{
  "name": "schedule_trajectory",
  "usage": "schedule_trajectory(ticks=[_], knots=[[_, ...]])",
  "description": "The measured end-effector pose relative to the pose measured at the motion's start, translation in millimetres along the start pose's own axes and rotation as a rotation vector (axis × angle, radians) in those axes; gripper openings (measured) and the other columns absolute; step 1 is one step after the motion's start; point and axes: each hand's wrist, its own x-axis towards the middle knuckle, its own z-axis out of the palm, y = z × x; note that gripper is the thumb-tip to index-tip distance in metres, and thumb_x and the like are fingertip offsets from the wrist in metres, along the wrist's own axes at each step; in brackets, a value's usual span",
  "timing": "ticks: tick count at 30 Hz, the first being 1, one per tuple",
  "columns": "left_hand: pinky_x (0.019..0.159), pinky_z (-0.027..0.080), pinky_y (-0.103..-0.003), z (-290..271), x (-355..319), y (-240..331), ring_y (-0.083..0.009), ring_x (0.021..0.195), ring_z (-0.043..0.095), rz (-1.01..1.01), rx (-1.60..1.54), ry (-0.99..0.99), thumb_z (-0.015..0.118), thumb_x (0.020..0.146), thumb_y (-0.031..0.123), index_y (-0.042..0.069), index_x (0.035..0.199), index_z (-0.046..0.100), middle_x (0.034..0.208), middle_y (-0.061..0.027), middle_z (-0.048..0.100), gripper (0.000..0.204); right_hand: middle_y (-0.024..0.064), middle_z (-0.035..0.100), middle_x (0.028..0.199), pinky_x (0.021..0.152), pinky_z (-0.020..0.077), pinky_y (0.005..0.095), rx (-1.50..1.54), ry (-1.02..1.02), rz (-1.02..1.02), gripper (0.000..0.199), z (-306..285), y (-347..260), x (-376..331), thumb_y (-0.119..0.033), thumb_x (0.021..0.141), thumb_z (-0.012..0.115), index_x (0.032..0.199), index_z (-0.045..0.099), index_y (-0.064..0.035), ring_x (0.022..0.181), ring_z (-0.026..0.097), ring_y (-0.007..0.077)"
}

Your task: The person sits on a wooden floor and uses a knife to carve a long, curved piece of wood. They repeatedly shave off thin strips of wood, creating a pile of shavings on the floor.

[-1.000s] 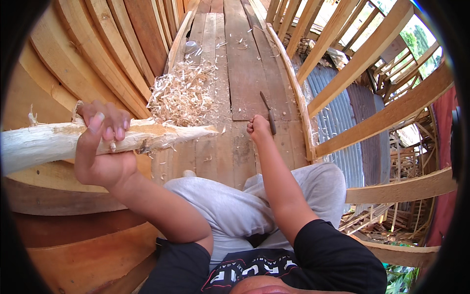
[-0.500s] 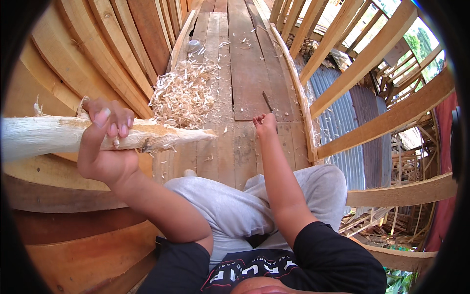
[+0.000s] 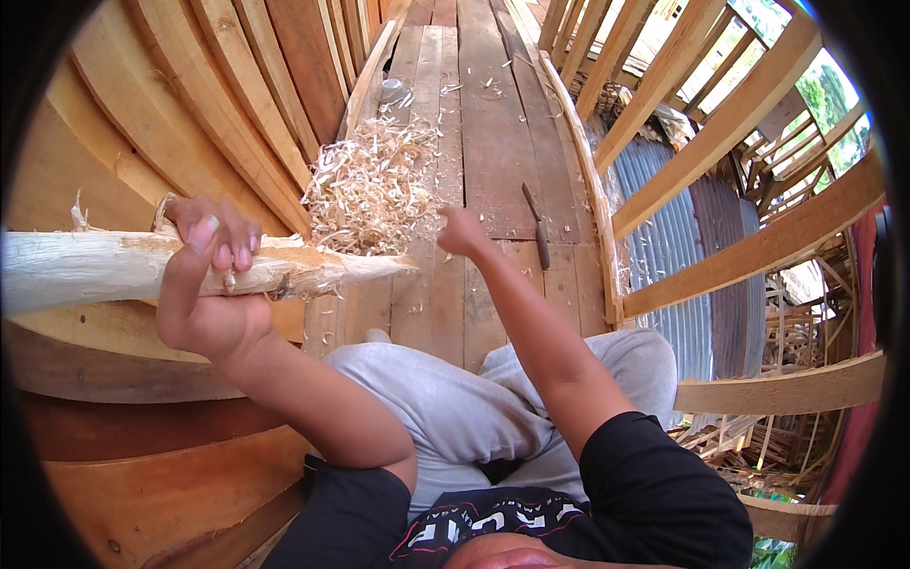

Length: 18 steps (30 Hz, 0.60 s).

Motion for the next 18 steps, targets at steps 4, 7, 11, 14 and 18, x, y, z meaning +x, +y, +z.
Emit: schedule_trajectory(ticks=[4, 7, 11, 14, 18], knots=[[0.06, 0.031, -0.027, 3, 0, -7, -0.0104, 0.054, 0.036, -0.005, -0.01, 0.021, 0.057, 0.074, 0.01, 0.011, 0.073, 0.037, 0.058, 0.0009, 0.033, 0.02, 0.0247, 0.055, 0.121, 0.096, 0.0443, 0.0465, -0.258, 0.342, -0.193, 0.033, 78, 57, -41, 0.002, 0.074, 0.055, 0.105, 0.062, 0.0057, 0.115, 0.051, 0.0407], [0.06, 0.031, -0.027, 1, 1, -6, -0.0103, 0.054, 0.035, -0.017, -0.033, -0.001, 0.057, 0.074, 0.01, 0.011, 0.072, 0.037, 0.059, 0.0007, 0.033, 0.02, 0.0234, 0.052, 0.124, 0.09, 0.0473, 0.0465, -0.262, 0.217, -0.127, 0.024, 94, 49, -53, 0.0, 0.074, 0.055, 0.097, 0.063, 0.0057, 0.114, 0.05, 0.0396], [0.06, 0.031, -0.027, -2, 2, -5, -0.0104, 0.054, 0.035, -0.024, -0.031, 0.017, 0.057, 0.074, 0.011, 0.011, 0.072, 0.037, 0.059, 0.0006, 0.033, 0.02, 0.0216, 0.061, 0.105, 0.077, 0.0529, 0.042, -0.202, 0.147, -0.196, 0.023, 81, 52, -53, 0.001, 0.076, 0.054, 0.096, 0.063, 0.0073, 0.101, 0.058, 0.0372], [0.06, 0.031, -0.027, -2, 2, -6, -0.0104, 0.054, 0.035, -0.022, -0.043, 0.021, 0.057, 0.074, 0.011, 0.011, 0.072, 0.037, 0.059, 0.0007, 0.033, 0.02, 0.0192, 0.066, 0.091, 0.072, 0.0545, 0.0362, 0.117, 0.376, -0.113, 0.023, 62, 74, -27, 0.005, 0.075, 0.054, 0.095, 0.065, 0.0071, 0.086, 0.063, 0.0349], [0.06, 0.031, -0.027, -1, 2, -7, -0.0104, 0.054, 0.035, -0.02, -0.061, 0.025, 0.058, 0.074, 0.011, 0.011, 0.073, 0.038, 0.059, 0.0007, 0.033, 0.02, 0.016, 0.066, 0.099, 0.075, 0.0538, 0.033, 1.349, 0.68, 0.535, 0.035, 3, 69, 24, 0.004, 0.08, 0.057, 0.115, 0.059, 0.0049, 0.081, 0.066, 0.0253]])
